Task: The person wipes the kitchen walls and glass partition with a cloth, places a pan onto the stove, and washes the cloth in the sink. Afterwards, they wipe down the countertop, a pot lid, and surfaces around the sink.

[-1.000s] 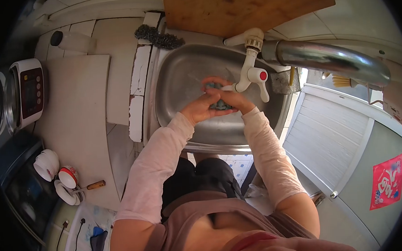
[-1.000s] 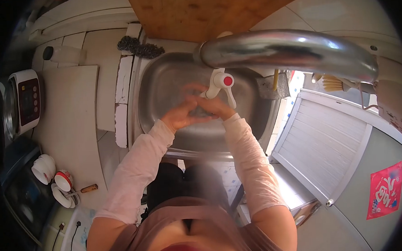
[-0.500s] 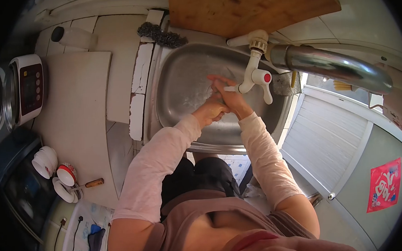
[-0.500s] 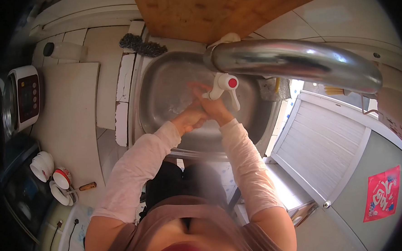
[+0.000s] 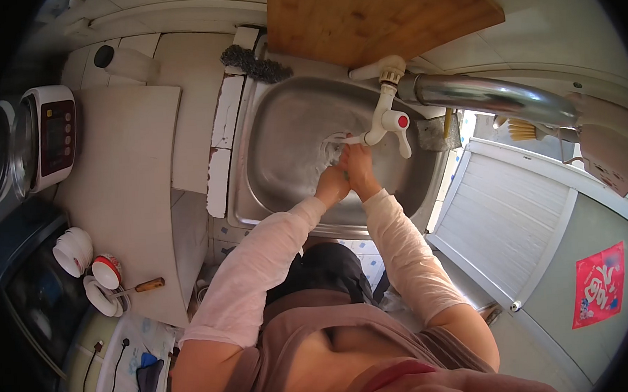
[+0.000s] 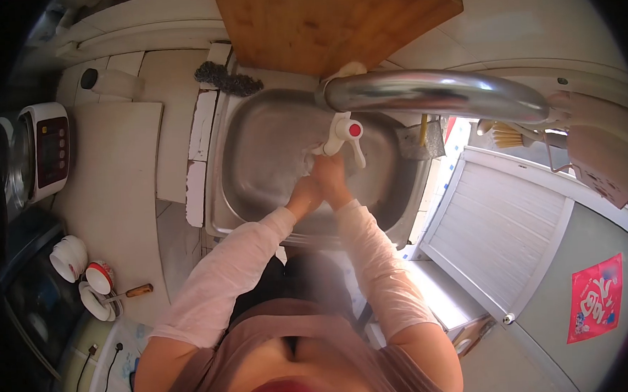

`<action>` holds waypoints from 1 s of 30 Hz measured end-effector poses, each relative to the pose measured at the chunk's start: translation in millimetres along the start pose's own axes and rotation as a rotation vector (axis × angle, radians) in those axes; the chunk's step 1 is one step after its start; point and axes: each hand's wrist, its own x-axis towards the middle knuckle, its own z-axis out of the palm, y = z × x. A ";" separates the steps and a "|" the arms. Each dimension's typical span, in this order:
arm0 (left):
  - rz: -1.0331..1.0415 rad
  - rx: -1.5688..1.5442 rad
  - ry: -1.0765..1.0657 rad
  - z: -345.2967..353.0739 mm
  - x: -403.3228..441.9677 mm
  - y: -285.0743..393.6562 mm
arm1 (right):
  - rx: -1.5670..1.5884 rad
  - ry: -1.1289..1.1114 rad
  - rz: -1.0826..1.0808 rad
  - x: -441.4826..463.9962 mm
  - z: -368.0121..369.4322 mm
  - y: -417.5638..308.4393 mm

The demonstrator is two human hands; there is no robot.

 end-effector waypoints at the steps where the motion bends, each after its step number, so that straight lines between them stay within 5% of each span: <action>1: -0.012 0.040 0.012 3.9 -1.3 -0.1 | 0.104 -0.002 0.046 -6.8 -0.1 -5.5; 4: -0.050 0.099 0.023 5.3 -11.4 10.3 | -0.014 -0.001 -0.039 -1.0 -13.7 14.4; 7: -0.077 0.147 0.033 0.5 -23.6 17.9 | 0.235 0.051 0.209 -12.8 -22.6 7.5; 10: -0.050 0.260 0.048 -19.6 -35.3 21.9 | -0.150 -0.213 -0.173 -18.4 -42.5 9.1; 12: 0.035 0.333 0.029 -46.7 -46.3 17.4 | -0.463 -0.061 -0.465 -42.5 -40.3 -36.0; 14: 0.152 0.381 -0.014 -80.6 -62.4 9.2 | -0.433 -0.051 -0.671 -75.7 -35.0 -89.6; 18: 0.000 -0.186 -0.270 -152.4 -106.2 46.4 | -0.433 -0.147 -0.916 -124.5 11.8 -139.4; 19: -0.026 -0.711 -0.214 -149.6 -118.9 50.5 | -0.458 -0.180 -0.950 -130.3 24.3 -141.3; 23: 0.252 0.245 0.237 -124.3 -96.4 -7.9 | -0.657 -0.091 -0.968 -139.4 54.1 -145.0; 27: 0.334 -0.044 0.588 -130.1 -119.1 17.6 | -0.477 -0.159 -0.847 -147.6 25.1 -116.3; 29: 0.357 -0.393 0.747 -130.3 -127.3 24.4 | -0.371 -0.191 -0.615 -153.0 16.6 -89.0; 30: 0.331 -0.262 0.812 -132.9 -135.1 23.2 | -0.321 -0.207 -0.500 -153.9 15.6 -79.8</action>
